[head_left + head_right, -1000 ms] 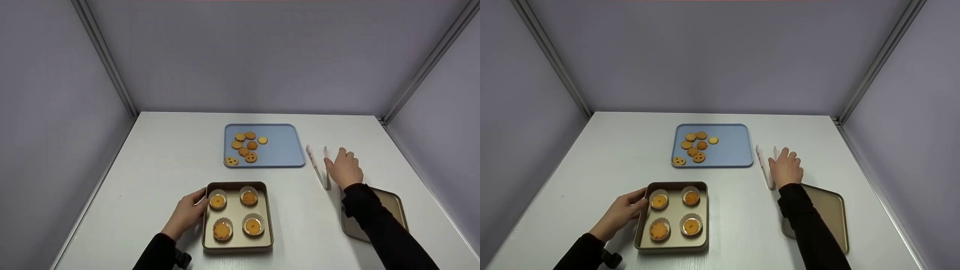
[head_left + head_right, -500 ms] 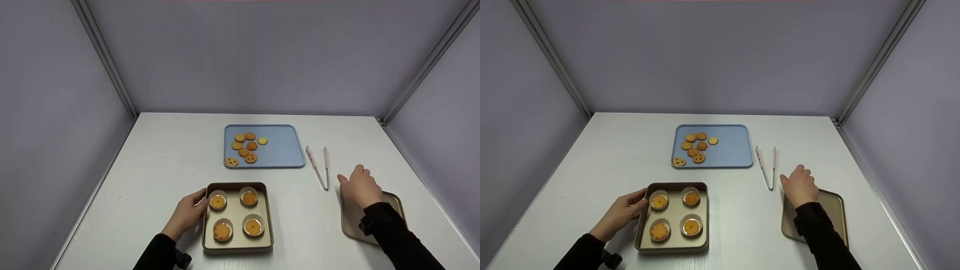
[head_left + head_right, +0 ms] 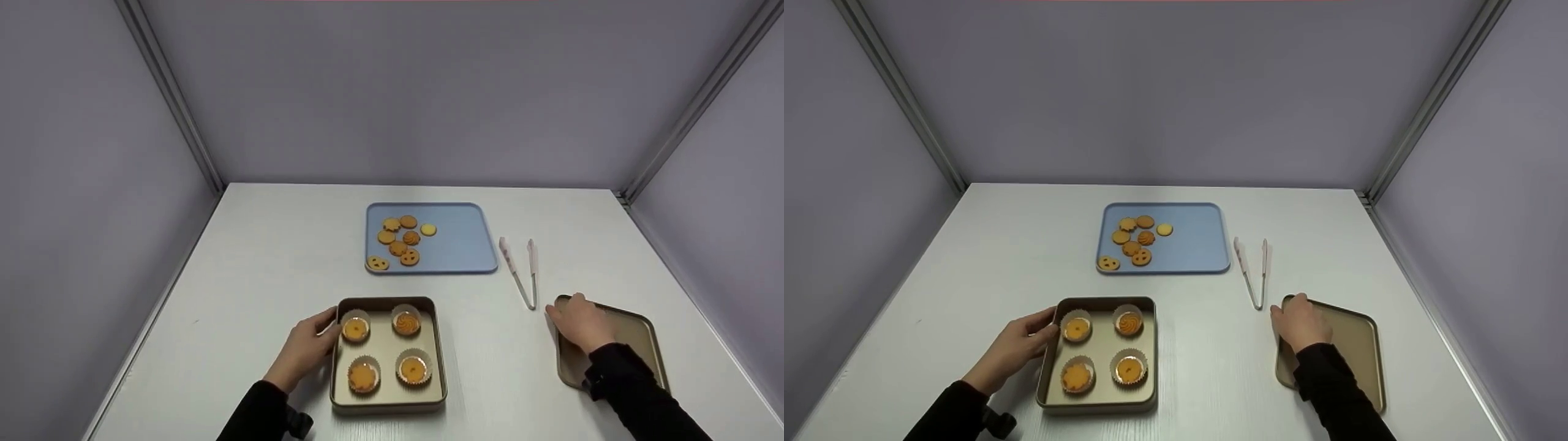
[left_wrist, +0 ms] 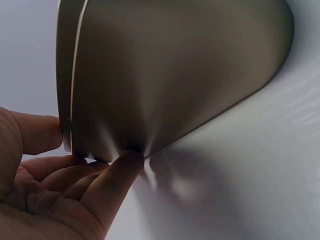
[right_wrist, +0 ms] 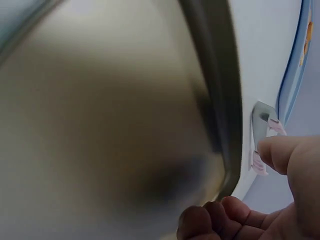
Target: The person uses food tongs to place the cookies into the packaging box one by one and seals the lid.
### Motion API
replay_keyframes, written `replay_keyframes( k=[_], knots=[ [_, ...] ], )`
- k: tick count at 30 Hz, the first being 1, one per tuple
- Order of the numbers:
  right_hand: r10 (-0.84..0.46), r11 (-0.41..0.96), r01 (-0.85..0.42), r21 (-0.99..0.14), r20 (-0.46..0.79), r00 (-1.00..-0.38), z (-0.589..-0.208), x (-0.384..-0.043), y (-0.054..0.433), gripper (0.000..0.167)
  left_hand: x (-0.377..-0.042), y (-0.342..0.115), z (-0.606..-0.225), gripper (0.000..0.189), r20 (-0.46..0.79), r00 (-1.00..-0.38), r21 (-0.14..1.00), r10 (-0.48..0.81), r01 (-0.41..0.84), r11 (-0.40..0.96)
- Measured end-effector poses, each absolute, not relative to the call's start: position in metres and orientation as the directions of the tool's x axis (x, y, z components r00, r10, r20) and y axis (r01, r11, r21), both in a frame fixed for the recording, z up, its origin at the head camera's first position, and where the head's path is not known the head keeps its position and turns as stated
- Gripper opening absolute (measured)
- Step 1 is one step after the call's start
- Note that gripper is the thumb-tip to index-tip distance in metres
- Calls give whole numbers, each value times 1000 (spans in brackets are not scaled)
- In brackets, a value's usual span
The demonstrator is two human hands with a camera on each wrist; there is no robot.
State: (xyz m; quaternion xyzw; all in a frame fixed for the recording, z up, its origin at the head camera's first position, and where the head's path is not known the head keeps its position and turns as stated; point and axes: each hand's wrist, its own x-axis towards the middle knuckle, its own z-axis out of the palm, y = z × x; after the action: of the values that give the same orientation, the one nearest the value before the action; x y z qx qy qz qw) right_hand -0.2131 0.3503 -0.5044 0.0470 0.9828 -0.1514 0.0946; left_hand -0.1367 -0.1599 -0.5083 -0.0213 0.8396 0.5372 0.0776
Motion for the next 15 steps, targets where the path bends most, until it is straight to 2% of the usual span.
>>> replay_keyframes(
  k=[5, 12, 15],
  knots=[
    [48, 953, 111, -284, -218, -975, -512, -214, 350, 70, -137, -160, -509, 53, -151, -987, 900, 51, -116, 420],
    [12, 947, 65, -315, -168, -986, -518, -211, 347, 38, -136, -161, -511, 54, -169, -984, 900, 47, -135, 415],
    [15, 947, 60, -315, -145, -989, -518, -209, 346, 29, -136, -160, -510, 54, -169, -985, 898, 46, -134, 420]
  ],
)
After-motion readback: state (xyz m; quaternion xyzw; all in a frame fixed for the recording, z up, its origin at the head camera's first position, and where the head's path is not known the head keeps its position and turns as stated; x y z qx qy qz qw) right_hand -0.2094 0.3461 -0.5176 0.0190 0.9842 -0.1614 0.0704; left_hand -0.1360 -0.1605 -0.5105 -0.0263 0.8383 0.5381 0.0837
